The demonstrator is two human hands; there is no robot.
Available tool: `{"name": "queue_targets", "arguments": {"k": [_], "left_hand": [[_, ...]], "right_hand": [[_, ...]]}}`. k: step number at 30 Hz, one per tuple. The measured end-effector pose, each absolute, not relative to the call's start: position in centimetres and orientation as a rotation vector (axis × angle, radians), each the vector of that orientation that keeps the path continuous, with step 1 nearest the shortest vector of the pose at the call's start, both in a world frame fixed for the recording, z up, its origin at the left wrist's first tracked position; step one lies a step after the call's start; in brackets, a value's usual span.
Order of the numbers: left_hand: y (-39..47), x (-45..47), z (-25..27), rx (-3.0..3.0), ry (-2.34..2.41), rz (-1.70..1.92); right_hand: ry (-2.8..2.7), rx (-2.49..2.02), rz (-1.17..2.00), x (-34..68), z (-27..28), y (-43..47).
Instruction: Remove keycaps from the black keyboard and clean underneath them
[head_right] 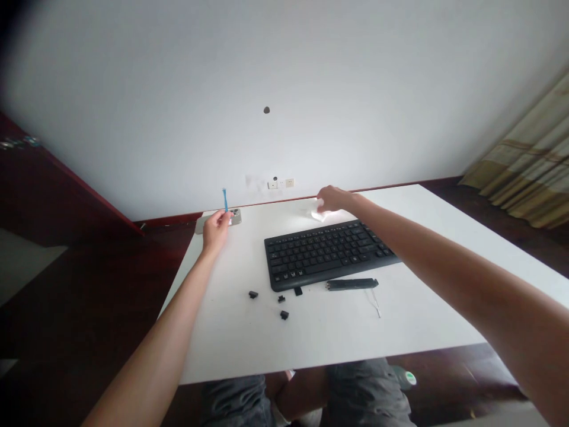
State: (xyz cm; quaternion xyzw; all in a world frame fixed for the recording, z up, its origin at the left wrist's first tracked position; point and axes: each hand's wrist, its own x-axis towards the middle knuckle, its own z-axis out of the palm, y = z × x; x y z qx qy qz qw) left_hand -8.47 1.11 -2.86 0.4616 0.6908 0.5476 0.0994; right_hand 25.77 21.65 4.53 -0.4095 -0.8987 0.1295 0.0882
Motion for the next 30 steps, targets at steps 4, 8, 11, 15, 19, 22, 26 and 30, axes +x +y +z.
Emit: {"name": "queue_targets", "arguments": {"k": [4, 8, 11, 15, 19, 22, 26, 30], "left_hand": [[0.6, -6.3, -1.5, 1.53, 2.015, 1.485], [-0.2, -3.6, -0.4, 1.669, 1.851, 1.312], [-0.8, -1.9, -0.3, 1.691, 1.741, 1.209], [-1.2, -0.9, -0.8, 1.718, 1.781, 1.019], [-1.0, -0.8, -1.2, 1.689, 1.795, 0.991], [-0.8, -1.0, -1.4, 1.676, 1.767, 1.028], [-0.5, -1.2, -1.8, 1.674, 1.736, 1.051], [-0.3, -1.5, -2.1, 1.665, 1.726, 1.055]], "right_hand": [[-2.47, -1.339, 0.357, 29.0, 5.5, 19.7], [-2.246, -1.129, 0.521, 29.0, 5.0, 14.6], [-2.341, -0.847, 0.612, 28.0, 4.8, 10.6], [-2.623, -0.367, 0.672, 26.5, 4.6, 5.9], [-2.903, -0.123, 0.573, 24.9, 3.6, 2.7], [-2.986, -0.047, 0.523, 24.2, 3.4, 1.6], [-2.968, 0.087, 0.791, 24.4, 4.4, 1.5], [-2.99, 0.086, 0.891, 25.4, 5.2, 2.5]]}}
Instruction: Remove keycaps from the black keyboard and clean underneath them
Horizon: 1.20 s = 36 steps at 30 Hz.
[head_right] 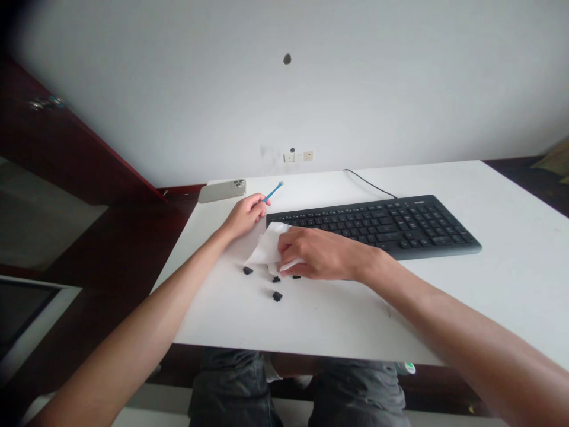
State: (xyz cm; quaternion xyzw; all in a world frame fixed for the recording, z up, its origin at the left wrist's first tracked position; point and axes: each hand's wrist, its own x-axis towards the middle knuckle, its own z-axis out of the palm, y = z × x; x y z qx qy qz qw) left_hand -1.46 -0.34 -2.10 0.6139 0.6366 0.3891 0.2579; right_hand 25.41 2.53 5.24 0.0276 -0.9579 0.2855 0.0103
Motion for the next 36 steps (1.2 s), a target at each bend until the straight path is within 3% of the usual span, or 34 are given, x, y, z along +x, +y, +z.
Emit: {"name": "queue_targets", "arguments": {"k": [17, 26, 31, 36], "left_hand": [[0.0, -1.9, -2.6, 1.717, 1.707, 1.063], [-0.1, -1.5, -2.1, 1.719, 1.77, 1.02], [-0.1, -1.4, -2.0, 1.724, 1.791, 1.021], [-0.2, -1.4, -1.9, 1.699, 1.776, 1.013]], "right_hand": [[-3.014, -0.159, 0.843, 25.8, 5.3, 4.1], [-2.849, -0.289, 0.542, 26.5, 4.9, 4.1], [-2.939, -0.064, 0.664, 25.3, 4.5, 2.7], [-3.076, -0.302, 0.8, 25.7, 5.6, 2.6]]}}
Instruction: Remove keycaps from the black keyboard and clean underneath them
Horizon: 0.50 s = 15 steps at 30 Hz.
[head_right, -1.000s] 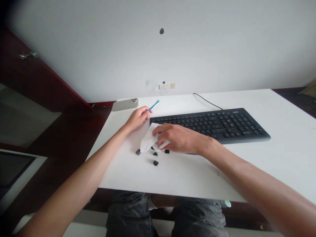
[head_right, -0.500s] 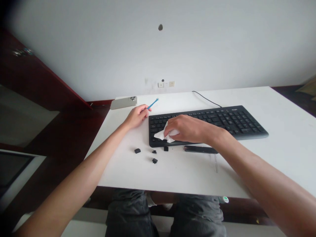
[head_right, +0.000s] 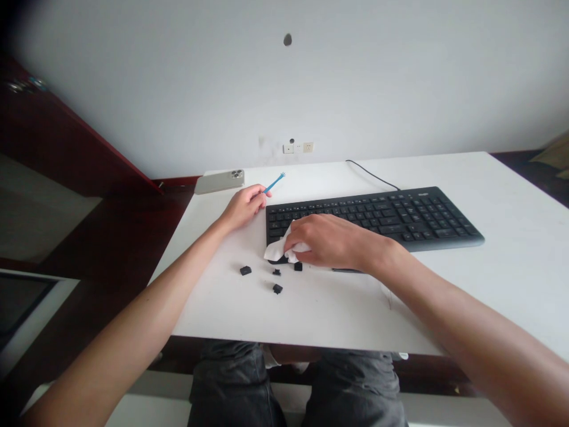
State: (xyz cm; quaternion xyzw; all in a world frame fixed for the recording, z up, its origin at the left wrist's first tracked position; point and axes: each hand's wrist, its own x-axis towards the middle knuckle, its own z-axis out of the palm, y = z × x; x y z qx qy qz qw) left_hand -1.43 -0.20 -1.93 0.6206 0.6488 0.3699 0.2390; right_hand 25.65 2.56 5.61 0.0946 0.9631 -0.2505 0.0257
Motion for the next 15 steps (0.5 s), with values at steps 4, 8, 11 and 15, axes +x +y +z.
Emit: {"name": "queue_targets", "arguments": {"k": [4, 8, 11, 15], "left_hand": [[-0.2, -1.4, -1.8, 1.695, 1.776, 1.01], [-0.2, -1.4, -1.7, 1.697, 1.775, 1.006], [-0.2, -1.3, -1.7, 1.697, 1.786, 1.004], [-0.1, -1.3, -1.7, 1.703, 1.792, 1.004]], "right_hand": [[2.851, 0.484, -0.682, 26.9, 7.1, 2.9], [2.748, 0.626, -0.637, 27.7, 7.7, 3.4], [2.808, 0.539, -0.645, 27.8, 7.4, 3.7], [2.857, 0.462, -0.67, 27.6, 6.8, 3.8]]}}
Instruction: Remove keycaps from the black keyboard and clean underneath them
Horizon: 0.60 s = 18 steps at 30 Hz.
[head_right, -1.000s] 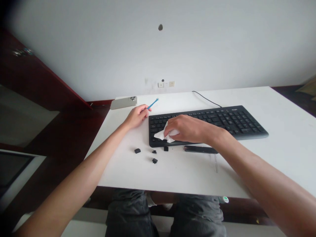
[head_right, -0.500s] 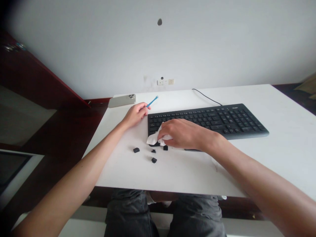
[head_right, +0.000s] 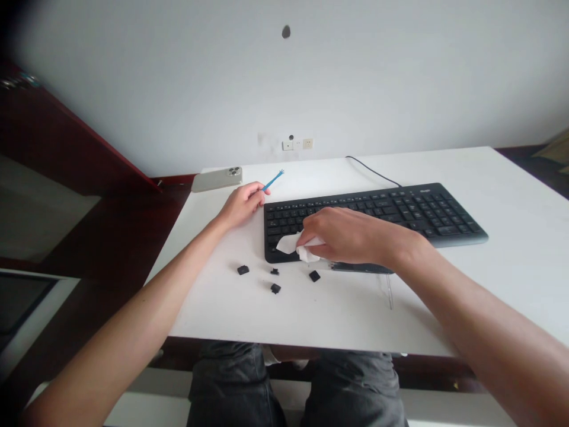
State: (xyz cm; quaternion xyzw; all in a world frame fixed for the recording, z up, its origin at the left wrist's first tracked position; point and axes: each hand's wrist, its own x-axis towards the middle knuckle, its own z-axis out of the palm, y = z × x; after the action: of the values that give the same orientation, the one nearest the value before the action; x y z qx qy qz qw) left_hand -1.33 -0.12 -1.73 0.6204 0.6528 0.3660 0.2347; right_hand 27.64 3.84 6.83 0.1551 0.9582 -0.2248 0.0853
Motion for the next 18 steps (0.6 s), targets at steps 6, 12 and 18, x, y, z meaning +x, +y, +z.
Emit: {"name": "queue_targets", "arguments": {"k": [6, 12, 18], "left_hand": [[-0.1, -1.4, -1.8, 1.708, 1.8, 0.997], [-0.1, -1.3, -1.7, 1.71, 1.79, 1.004], [0.0, -1.3, -1.7, 1.714, 1.822, 0.984]], "right_hand": [[2.93, 0.527, -0.614, 27.4, 6.0, 3.6], [2.953, 0.328, -0.867, 26.5, 5.1, 4.2], [2.944, 0.318, -0.816, 26.8, 5.4, 4.5]]}}
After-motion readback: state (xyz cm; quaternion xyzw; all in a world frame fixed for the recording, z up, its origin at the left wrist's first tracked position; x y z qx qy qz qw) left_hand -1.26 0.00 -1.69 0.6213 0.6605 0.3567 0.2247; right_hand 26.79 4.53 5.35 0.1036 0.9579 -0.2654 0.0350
